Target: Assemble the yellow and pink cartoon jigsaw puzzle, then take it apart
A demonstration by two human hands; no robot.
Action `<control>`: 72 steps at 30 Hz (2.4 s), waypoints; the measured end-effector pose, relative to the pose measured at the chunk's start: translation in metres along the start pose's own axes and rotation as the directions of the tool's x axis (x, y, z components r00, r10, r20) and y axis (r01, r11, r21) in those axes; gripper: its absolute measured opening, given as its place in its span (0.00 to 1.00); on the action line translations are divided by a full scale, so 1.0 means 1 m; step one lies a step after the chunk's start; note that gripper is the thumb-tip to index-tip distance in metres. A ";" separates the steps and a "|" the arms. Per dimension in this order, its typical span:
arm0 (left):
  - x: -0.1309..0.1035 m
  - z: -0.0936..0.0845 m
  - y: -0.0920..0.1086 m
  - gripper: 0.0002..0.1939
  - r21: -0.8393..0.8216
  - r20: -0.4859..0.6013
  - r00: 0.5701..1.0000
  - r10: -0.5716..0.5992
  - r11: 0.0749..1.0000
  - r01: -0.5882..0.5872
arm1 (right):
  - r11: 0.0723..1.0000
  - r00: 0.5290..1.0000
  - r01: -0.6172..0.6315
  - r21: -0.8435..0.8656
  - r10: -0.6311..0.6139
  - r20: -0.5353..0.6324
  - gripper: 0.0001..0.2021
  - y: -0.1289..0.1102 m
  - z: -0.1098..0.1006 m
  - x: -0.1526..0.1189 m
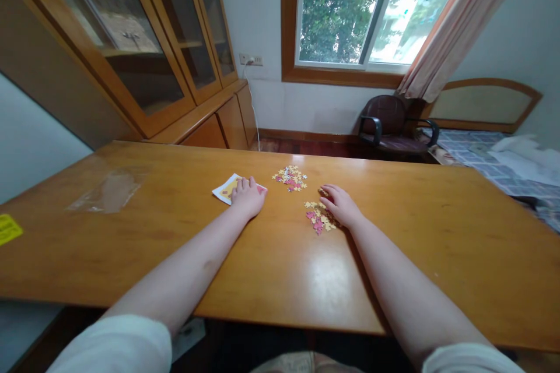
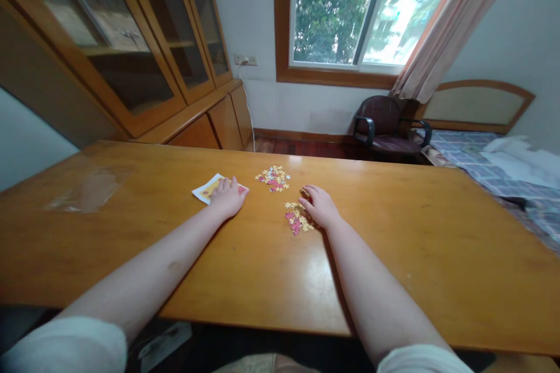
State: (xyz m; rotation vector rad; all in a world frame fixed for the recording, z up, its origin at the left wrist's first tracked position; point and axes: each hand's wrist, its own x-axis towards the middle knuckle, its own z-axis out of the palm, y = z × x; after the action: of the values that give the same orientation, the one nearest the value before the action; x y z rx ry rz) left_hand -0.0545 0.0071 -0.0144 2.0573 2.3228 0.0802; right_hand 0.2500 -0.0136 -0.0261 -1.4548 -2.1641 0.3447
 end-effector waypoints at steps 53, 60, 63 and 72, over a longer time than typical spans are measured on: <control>-0.046 -0.013 0.060 0.17 -0.213 -0.163 0.518 0.840 0.482 -0.850 | 0.970 0.976 -0.217 0.111 0.213 0.051 0.23 -0.007 -0.033 -0.003; -0.048 -0.021 0.056 0.12 -0.236 -0.119 0.565 0.816 0.530 -0.815 | 0.959 0.954 -0.276 -0.060 0.281 0.103 0.24 -0.014 -0.045 -0.005; -0.048 -0.024 0.057 0.11 -0.247 -0.107 0.579 0.808 0.543 -0.803 | 0.930 0.939 -0.318 -0.184 0.336 0.078 0.24 -0.013 -0.048 -0.005; -0.060 -0.025 0.060 0.15 -0.256 -0.144 0.416 0.898 0.372 -0.892 | 0.826 0.873 -0.389 -0.408 0.472 0.123 0.28 -0.010 -0.062 -0.005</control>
State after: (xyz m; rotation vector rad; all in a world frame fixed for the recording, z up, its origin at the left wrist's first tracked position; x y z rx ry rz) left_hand 0.0107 -0.0457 0.0144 2.7990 0.7581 0.4007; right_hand 0.2771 -0.0268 0.0296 -2.2367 -2.1243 0.2671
